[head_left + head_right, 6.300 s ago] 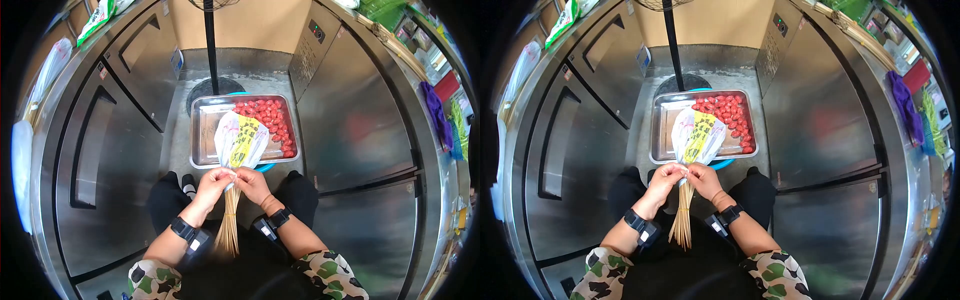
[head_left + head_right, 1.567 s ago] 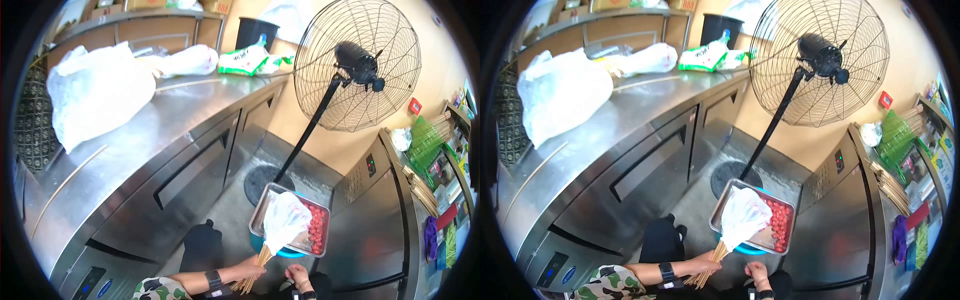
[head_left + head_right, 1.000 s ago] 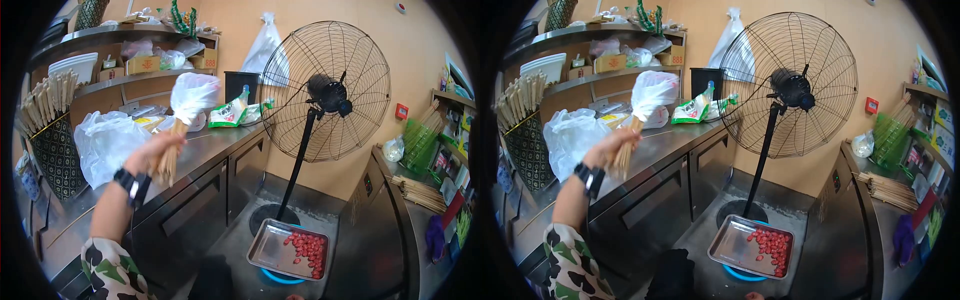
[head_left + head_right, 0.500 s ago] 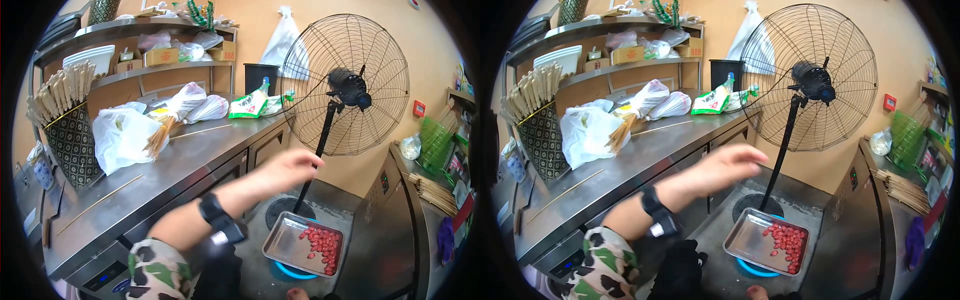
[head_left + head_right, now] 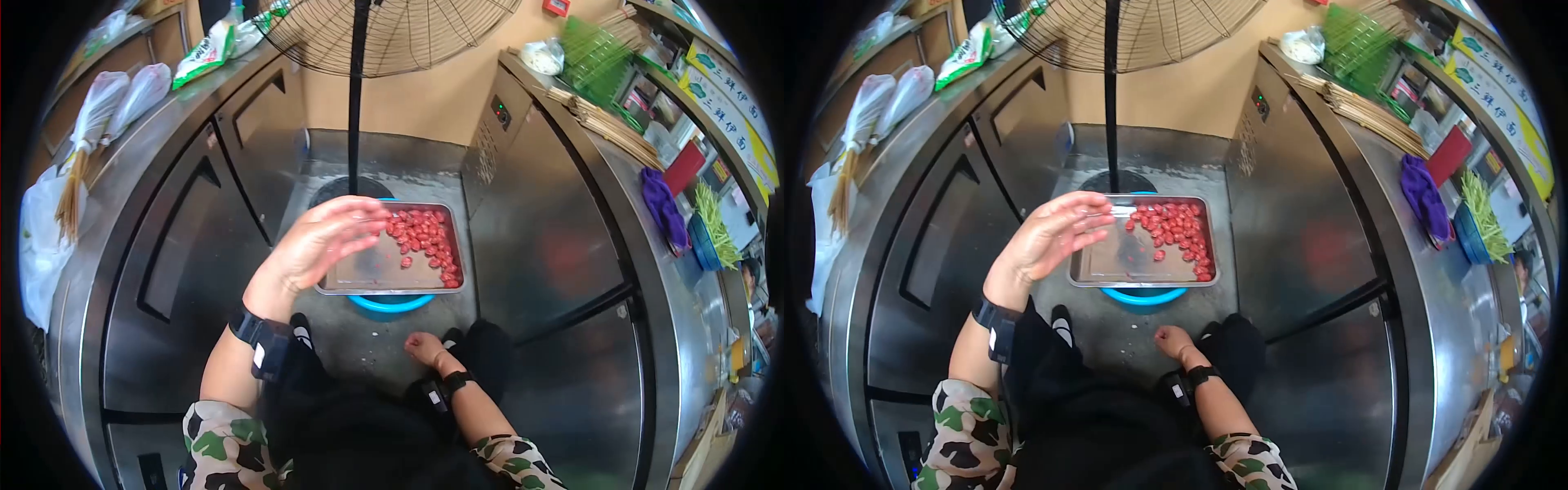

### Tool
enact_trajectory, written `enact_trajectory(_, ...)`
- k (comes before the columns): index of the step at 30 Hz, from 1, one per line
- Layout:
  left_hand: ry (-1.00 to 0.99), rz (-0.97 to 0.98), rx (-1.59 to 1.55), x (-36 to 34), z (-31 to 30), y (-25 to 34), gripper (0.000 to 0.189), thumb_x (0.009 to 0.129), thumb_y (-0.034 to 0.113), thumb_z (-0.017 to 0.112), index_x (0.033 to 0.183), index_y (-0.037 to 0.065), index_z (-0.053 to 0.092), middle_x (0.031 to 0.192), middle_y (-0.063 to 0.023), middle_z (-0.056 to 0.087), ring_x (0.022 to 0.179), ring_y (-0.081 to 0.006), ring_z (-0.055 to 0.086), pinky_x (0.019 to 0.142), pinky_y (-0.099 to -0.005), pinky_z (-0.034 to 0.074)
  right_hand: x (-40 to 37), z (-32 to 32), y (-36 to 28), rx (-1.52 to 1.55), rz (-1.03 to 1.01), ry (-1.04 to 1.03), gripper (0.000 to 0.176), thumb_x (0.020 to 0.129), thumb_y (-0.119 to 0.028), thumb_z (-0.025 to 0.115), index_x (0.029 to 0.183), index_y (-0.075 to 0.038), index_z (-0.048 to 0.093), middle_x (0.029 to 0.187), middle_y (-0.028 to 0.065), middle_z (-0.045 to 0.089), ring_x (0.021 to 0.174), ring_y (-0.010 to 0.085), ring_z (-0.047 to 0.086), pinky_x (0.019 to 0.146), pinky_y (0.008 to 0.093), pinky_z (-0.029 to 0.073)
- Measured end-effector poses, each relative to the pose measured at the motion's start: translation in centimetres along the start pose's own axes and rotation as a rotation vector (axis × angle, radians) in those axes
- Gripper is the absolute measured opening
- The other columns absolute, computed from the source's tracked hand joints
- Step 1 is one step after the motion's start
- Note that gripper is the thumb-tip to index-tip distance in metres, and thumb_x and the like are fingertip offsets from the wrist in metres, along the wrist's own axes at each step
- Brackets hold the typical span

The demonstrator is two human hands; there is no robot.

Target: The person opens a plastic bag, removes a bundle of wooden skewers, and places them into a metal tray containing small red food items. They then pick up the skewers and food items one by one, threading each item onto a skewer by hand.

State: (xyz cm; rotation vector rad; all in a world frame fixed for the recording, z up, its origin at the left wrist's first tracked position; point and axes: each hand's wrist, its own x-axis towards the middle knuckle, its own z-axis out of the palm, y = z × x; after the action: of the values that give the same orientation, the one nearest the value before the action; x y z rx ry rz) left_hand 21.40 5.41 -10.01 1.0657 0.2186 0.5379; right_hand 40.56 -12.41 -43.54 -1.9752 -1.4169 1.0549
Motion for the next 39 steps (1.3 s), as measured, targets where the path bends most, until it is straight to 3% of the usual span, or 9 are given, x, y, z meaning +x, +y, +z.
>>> enact_trajectory(4, 0.297, -0.039, -0.307, 0.5, -7.5, -4.5, 0.027, 0.087, 0.013, 0.054, 0.112, 0.003, 0.054, 0.110, -0.0091, 0.057, 0.104, -0.0225, 0.054, 0.090, -0.0348, 0.045, -0.4, -0.4, -1.2, 0.079, -0.020, 0.059, 0.013, 0.079, -0.016, 0.060, 0.082, -0.004, 0.061, 0.067, 0.0035, 0.060, 0.060, 0.0134, 0.056, 0.058, 0.0289, 0.046)
enact_trajectory(15, 0.454, -0.197, -0.628, 4.8, -17.2, -14.4, 0.023, 0.085, 0.016, 0.057, 0.107, 0.009, 0.057, 0.102, -0.0005, 0.059, 0.094, -0.0142, 0.056, 0.084, -0.0295, 0.044, -0.5, -1.7, -5.1, -0.058, 0.021, 0.203, 0.012, 0.081, -0.016, 0.053, 0.085, -0.006, 0.058, 0.082, 0.0161, 0.060, 0.078, 0.0316, 0.059, 0.069, 0.0384, 0.047)
enact_trajectory(21, 0.573, -0.269, -0.663, 7.2, -21.7, -18.7, 0.015, 0.083, 0.016, 0.060, 0.097, 0.012, 0.060, 0.094, 0.0029, 0.059, 0.088, -0.0113, 0.055, 0.077, -0.0257, 0.045, 0.0, -5.9, -6.2, 0.093, 0.090, 0.151, 0.023, 0.087, -0.028, 0.052, 0.099, -0.010, 0.058, 0.093, 0.0100, 0.062, 0.089, 0.0228, 0.058, 0.079, 0.0346, 0.045)
enact_trajectory(24, 0.570, -0.237, -0.668, 7.4, -21.7, -18.4, 0.014, 0.083, 0.016, 0.060, 0.096, 0.012, 0.060, 0.092, 0.0026, 0.059, 0.085, -0.0108, 0.055, 0.075, -0.0248, 0.046, 0.2, -13.5, -10.7, 0.220, 0.125, 0.325, 0.014, 0.089, -0.019, 0.054, 0.091, -0.006, 0.059, 0.086, 0.0003, 0.060, 0.079, 0.0088, 0.054, 0.074, 0.0252, 0.046)
enact_trajectory(25, 0.568, -0.255, -0.676, 7.6, -22.1, -18.6, 0.013, 0.083, 0.016, 0.060, 0.095, 0.012, 0.059, 0.091, 0.0027, 0.058, 0.084, -0.0099, 0.055, 0.073, -0.0234, 0.046, 0.3, -16.8, -12.6, 0.227, -0.066, 0.443, 0.009, 0.088, -0.014, 0.056, 0.088, -0.005, 0.058, 0.082, -0.0031, 0.057, 0.078, 0.0050, 0.051, 0.070, 0.0225, 0.046)
enact_trajectory(28, 0.620, -0.255, -0.694, 7.8, -23.1, -19.4, 0.012, 0.083, 0.017, 0.060, 0.094, 0.013, 0.059, 0.089, 0.0036, 0.058, 0.082, -0.0086, 0.055, 0.071, -0.0217, 0.046, -0.1, -27.2, -18.1, -0.165, -0.244, 0.785, 0.005, 0.082, -0.008, 0.057, 0.080, -0.004, 0.058, 0.073, 0.0050, 0.054, 0.068, 0.0131, 0.053, 0.063, 0.0266, 0.046)
enact_trajectory(30, 0.635, -0.249, -0.709, 7.5, -23.2, -19.4, 0.011, 0.083, 0.018, 0.060, 0.093, 0.013, 0.059, 0.087, 0.0047, 0.058, 0.080, -0.0072, 0.055, 0.070, -0.0206, 0.045, -0.8, -33.7, -21.6, -0.539, -0.223, 0.970, 0.005, 0.077, -0.009, 0.058, 0.077, -0.004, 0.058, 0.079, 0.0137, 0.056, 0.075, 0.0278, 0.057, 0.068, 0.0346, 0.047)
enact_trajectory(34, 0.643, -0.253, -0.728, 7.3, -23.3, -19.1, 0.011, 0.084, 0.017, 0.059, 0.094, 0.014, 0.058, 0.086, 0.0054, 0.059, 0.079, -0.0064, 0.055, 0.070, -0.0210, 0.045, -1.5, -45.0, -23.1, -0.978, -0.012, 1.177, 0.019, 0.069, -0.006, 0.054, 0.088, -0.007, 0.057, 0.093, 0.0166, 0.056, 0.092, 0.0354, 0.054, 0.081, 0.0418, 0.045)
enact_trajectory(39, 0.674, -0.228, -0.739, 7.7, -22.5, -18.2, 0.008, 0.081, 0.017, 0.063, 0.087, 0.014, 0.058, 0.082, 0.0052, 0.059, 0.074, -0.0066, 0.054, 0.066, -0.0194, 0.044, 0.6, -51.5, -21.2, -1.082, 0.349, 1.091, 0.047, 0.071, -0.009, 0.055, 0.117, -0.006, 0.049, 0.115, 0.0155, 0.052, 0.110, 0.0330, 0.048, 0.094, 0.0394, 0.040)
